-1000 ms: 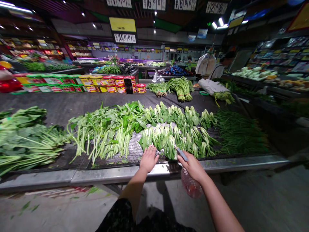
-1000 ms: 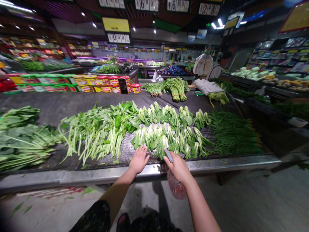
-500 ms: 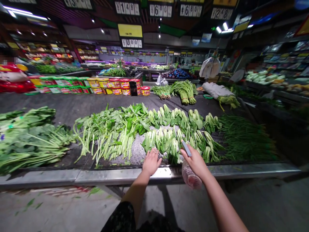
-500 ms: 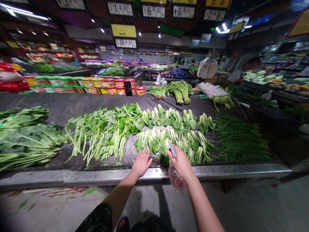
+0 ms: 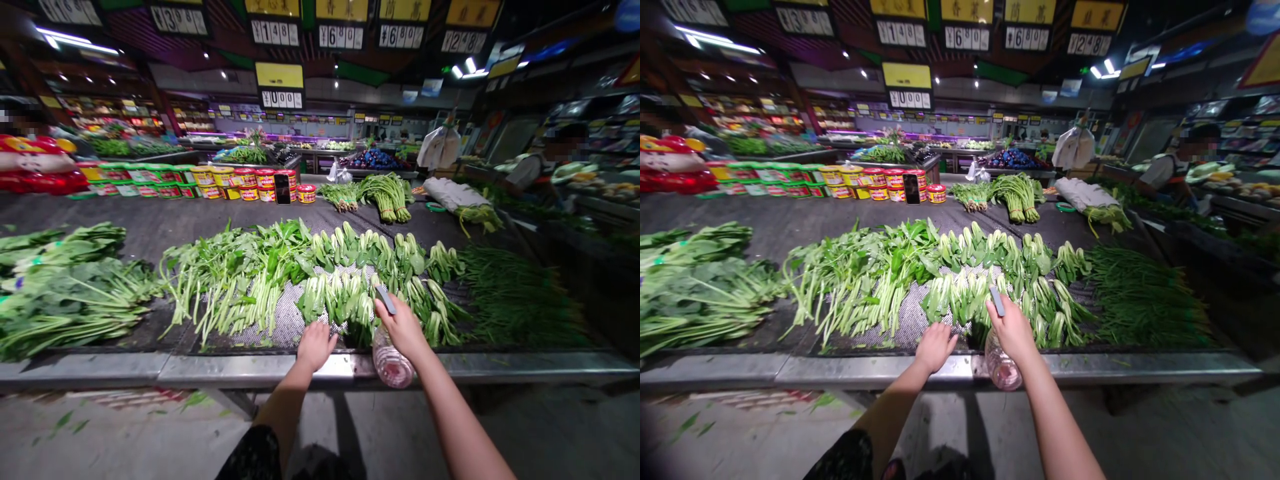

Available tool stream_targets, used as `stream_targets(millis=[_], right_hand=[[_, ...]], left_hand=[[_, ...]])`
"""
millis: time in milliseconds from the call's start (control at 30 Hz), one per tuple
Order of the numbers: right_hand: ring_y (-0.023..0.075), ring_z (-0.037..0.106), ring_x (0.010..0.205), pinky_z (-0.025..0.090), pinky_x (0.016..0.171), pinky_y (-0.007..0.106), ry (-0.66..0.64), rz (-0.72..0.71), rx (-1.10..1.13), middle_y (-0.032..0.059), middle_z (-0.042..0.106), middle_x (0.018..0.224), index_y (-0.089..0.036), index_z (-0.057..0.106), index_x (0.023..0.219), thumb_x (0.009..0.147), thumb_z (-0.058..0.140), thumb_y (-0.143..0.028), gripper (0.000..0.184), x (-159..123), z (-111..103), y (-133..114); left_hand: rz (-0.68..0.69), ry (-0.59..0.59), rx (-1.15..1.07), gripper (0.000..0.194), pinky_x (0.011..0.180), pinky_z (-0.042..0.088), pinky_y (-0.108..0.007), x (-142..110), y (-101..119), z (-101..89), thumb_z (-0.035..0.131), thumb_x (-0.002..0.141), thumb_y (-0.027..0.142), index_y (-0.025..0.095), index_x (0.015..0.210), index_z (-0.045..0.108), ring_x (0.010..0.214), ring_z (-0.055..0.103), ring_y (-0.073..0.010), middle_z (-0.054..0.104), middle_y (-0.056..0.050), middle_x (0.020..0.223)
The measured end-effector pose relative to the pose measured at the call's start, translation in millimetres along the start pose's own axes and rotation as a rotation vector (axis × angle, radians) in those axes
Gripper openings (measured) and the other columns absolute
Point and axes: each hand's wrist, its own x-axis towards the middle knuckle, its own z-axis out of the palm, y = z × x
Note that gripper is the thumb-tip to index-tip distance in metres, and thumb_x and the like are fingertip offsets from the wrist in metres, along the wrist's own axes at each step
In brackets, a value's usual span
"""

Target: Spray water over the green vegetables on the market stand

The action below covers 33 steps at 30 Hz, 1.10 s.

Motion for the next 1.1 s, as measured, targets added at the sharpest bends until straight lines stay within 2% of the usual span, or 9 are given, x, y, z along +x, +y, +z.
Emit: stream_targets(millis=[133,200,400,600,800,933,1100], right_hand=[[0.0236,0.06,0.083,0.045,0.071,0.033,0.002,-0.037,0.029,0.0084,0.064,0.093,-0.019,0.056,0.11,0.088,0.036,-0.05,0.043,1.0,1.5,-4.3],[0.0232,0.06,0.086,0.045,0.076,0.034,0.001,-0.071,0.06,0.0079,0.064,0.096,-0.019,0.055,0.112,0.087,0.038,-0.049,0.042,3.6,0.0,-8.5],[0.021,0.059,0.077,0.045,0.072,0.033,-0.026,-0.101,0.13,0.0053,0.063,0.085,-0.019,0.057,0.106,0.088,0.038,-0.048,0.039,7.1,0.2,-20.4],[0.0209,0.058,0.07,0.045,0.068,0.033,-0.084,-0.085,0.113,0.0056,0.062,0.078,-0.018,0.06,0.095,0.089,0.035,-0.049,0.04,4.0,6.8,-21.4],[0.0219,0.059,0.081,0.045,0.075,0.034,-0.097,-0.121,0.139,0.0067,0.063,0.09,-0.019,0.053,0.115,0.088,0.039,-0.049,0.043,9.3,4.5,-25.4],[0.021,0.057,0.077,0.044,0.073,0.034,-0.109,-0.146,0.163,0.006,0.062,0.085,-0.018,0.056,0.105,0.088,0.038,-0.048,0.039,13.5,4.5,-31.1],[0.0192,0.055,0.064,0.044,0.063,0.032,-0.1,-0.115,0.177,0.0043,0.06,0.073,-0.019,0.057,0.083,0.089,0.035,-0.049,0.037,13.0,11.3,-33.0]], left_hand=[[0.002,-0.001,-0.003,0.053,0.08,0.036,-0.039,-0.4,-0.1,-0.4,0.018,0.091,0.048,0.015,0.089,0.06,0.092,0.05,-0.0266,0.06,-0.013,0.091],[0.001,-0.004,-0.005,0.053,0.079,0.036,-0.039,-0.5,-0.4,0.0,0.018,0.09,0.048,0.015,0.089,0.06,0.092,0.051,-0.0266,0.061,-0.013,0.091],[-0.005,-0.04,-0.011,0.054,0.08,0.036,-0.039,-1.0,-1.1,0.4,0.018,0.09,0.047,0.015,0.092,0.062,0.093,0.051,-0.0264,0.061,-0.013,0.092],[-0.016,-0.098,0.002,0.051,0.08,0.036,-0.039,-1.9,-0.2,-2.1,0.02,0.091,0.044,0.015,0.092,0.061,0.093,0.052,-0.0266,0.062,-0.012,0.093],[-0.021,-0.119,-0.011,0.046,0.079,0.036,-0.039,-2.1,0.8,-9.0,0.024,0.09,0.043,0.016,0.092,0.061,0.093,0.052,-0.0258,0.062,-0.011,0.093],[-0.017,-0.072,-0.026,0.043,0.079,0.036,-0.037,-6.8,-5.0,-14.3,0.025,0.091,0.043,0.018,0.09,0.06,0.092,0.052,-0.0237,0.061,-0.01,0.093],[-0.047,-0.033,0.003,0.042,0.081,0.035,-0.037,-18.7,-28.2,-20.9,0.024,0.092,0.04,0.019,0.088,0.06,0.091,0.052,-0.0234,0.06,-0.008,0.091]])
